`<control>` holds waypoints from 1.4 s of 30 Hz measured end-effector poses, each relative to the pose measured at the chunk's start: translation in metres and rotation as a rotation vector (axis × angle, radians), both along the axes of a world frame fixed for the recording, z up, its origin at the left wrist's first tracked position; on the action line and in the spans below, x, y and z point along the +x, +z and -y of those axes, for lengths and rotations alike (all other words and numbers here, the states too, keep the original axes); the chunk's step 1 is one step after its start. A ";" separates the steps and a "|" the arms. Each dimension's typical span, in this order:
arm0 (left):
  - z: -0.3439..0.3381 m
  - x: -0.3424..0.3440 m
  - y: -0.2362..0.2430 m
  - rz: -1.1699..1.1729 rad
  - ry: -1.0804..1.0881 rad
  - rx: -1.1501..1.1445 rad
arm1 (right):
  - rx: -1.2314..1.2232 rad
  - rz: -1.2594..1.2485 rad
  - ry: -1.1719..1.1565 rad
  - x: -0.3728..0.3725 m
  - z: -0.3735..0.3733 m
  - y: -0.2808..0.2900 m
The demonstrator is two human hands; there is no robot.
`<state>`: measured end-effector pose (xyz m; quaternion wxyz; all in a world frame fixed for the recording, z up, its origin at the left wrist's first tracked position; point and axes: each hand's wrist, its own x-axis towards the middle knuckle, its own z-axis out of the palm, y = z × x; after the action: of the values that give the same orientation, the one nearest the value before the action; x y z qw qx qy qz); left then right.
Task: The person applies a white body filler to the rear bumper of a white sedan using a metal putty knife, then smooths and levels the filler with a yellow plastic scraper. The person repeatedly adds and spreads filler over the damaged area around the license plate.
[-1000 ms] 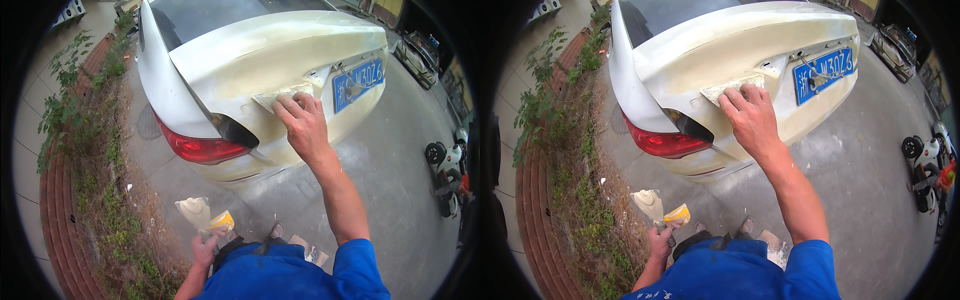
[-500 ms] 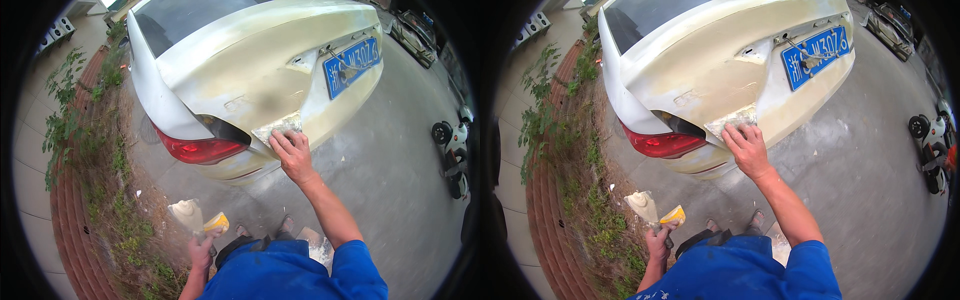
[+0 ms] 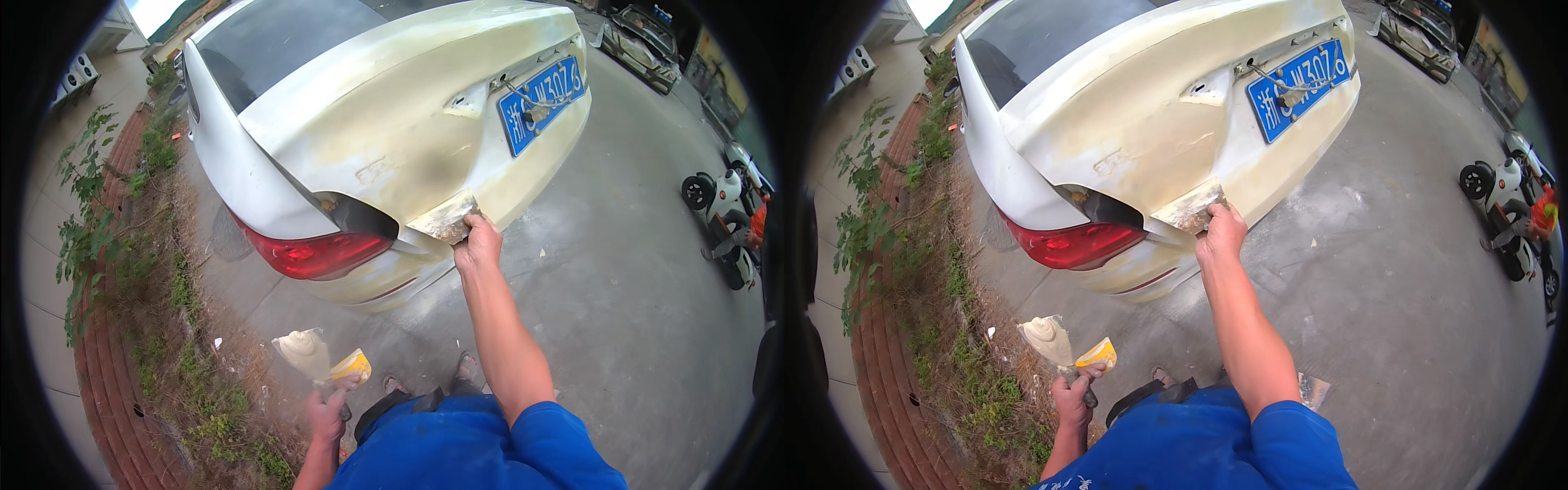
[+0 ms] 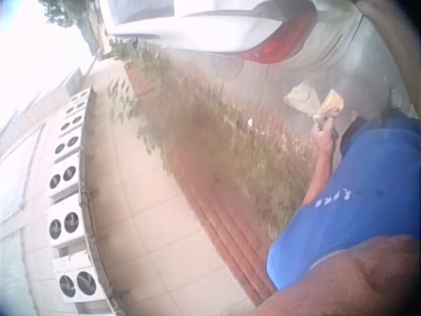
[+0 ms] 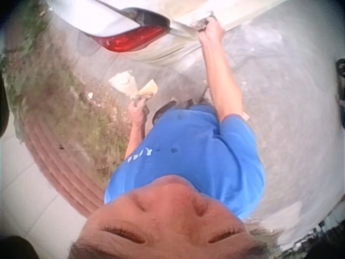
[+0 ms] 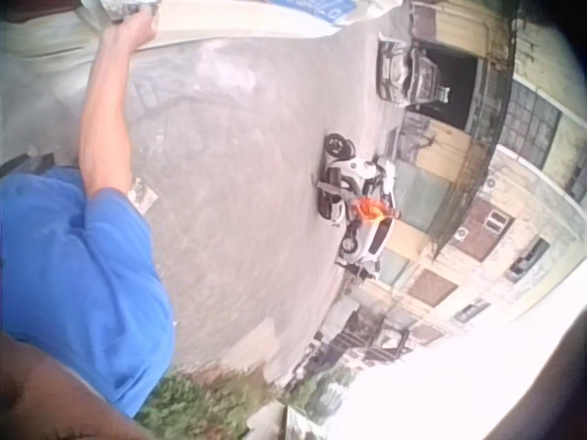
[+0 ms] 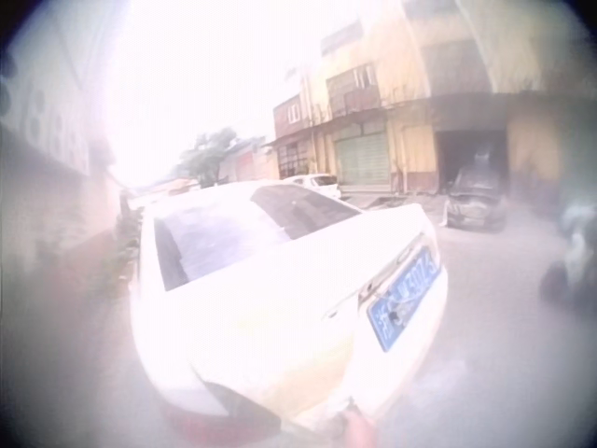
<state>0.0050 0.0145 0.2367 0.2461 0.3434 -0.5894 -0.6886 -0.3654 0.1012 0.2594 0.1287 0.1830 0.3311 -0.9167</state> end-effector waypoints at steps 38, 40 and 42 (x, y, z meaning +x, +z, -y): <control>-0.031 -0.007 -0.011 -0.086 0.114 0.077 | 1.229 -1.634 -0.208 -0.064 -0.040 0.082; -0.038 -0.007 -0.013 -0.110 0.124 0.042 | 1.283 -1.740 -0.301 -0.073 -0.029 0.088; -0.044 -0.004 -0.014 -0.126 0.136 0.067 | 1.328 -1.785 -0.346 -0.077 -0.023 0.086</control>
<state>0.0011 0.0588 0.2227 0.3173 0.3465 -0.5248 -0.7098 -0.4421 0.1240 0.3452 -0.4061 -0.4629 0.6973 -0.3669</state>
